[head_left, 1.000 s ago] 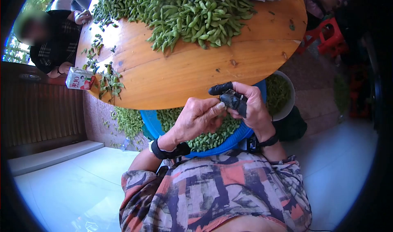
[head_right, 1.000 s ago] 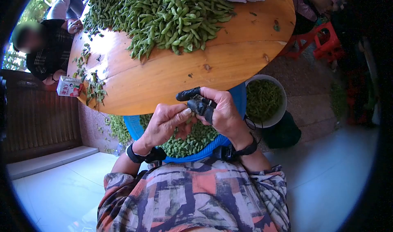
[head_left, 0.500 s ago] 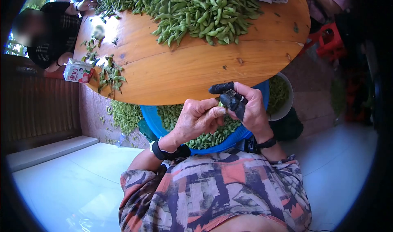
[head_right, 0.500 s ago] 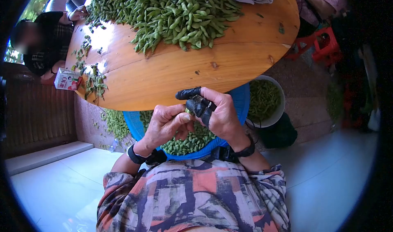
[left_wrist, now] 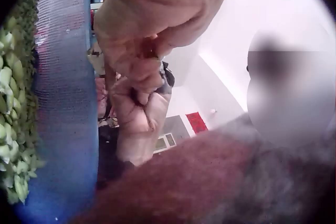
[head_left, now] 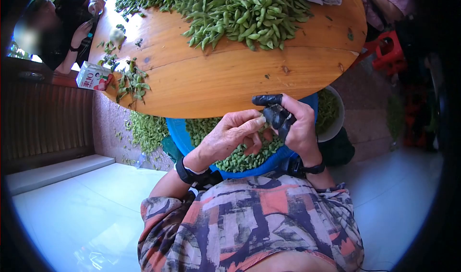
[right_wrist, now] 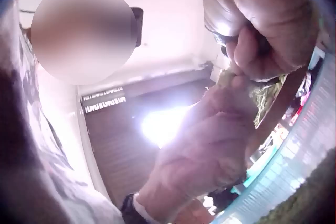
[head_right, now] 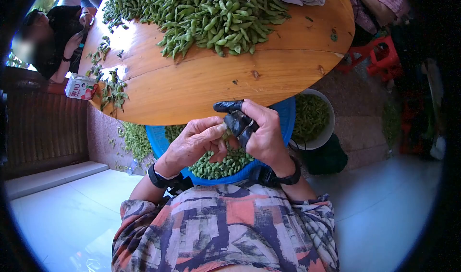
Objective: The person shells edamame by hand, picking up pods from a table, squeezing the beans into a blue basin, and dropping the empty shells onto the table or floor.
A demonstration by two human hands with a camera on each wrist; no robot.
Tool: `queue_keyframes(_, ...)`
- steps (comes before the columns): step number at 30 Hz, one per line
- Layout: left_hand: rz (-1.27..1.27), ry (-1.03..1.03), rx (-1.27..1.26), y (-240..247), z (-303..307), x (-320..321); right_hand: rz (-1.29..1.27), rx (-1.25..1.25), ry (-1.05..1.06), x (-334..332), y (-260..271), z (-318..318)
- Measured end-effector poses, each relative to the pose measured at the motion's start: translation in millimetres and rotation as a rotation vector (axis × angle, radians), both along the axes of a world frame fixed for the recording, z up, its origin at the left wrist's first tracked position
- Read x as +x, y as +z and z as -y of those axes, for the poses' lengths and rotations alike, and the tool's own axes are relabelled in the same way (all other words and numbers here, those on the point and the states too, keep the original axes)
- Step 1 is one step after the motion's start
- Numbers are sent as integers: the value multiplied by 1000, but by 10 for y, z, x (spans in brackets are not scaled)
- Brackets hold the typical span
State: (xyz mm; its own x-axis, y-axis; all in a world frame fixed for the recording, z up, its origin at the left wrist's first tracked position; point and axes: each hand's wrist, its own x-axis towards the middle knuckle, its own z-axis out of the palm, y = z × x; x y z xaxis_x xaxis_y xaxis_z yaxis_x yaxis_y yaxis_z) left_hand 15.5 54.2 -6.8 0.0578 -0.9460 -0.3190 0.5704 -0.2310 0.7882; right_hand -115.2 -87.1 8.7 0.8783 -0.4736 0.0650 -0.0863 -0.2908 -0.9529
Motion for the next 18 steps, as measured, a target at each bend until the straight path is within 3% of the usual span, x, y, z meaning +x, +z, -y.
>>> queue_keyframes(1,-101,-21,-31,-38,-13,12,2,1,1,-3,-21,-3)
queue_keyframes(3,-158,55,-46,-93,-18,-50,274,-458,48,-16,-86,-8)
queue_keyframes(7,-236,215,-104,-242,2,-179,247,-581,7,-60,-70,-119)
queue_keyframes(8,-243,175,-154,-234,23,-173,247,-581,3,-54,-81,-96)
queue_keyframes(10,-167,108,-136,-136,31,-120,180,-206,-158,-28,-116,-15)
queue_keyframes(11,-93,43,-116,-99,32,-104,181,-207,-161,-52,-102,-5)
queue_keyframes(13,-61,50,-116,-58,49,-123,-15,320,-148,-107,-61,-1)
queue_keyframes(15,81,74,-56,-24,61,-138,17,390,-134,-108,-67,8)
queue_keyframes(16,81,73,-57,-38,56,-149,11,325,-91,-103,-36,10)
queue_keyframes(18,315,136,-55,-97,30,-187,5,263,-48,-87,-32,6)
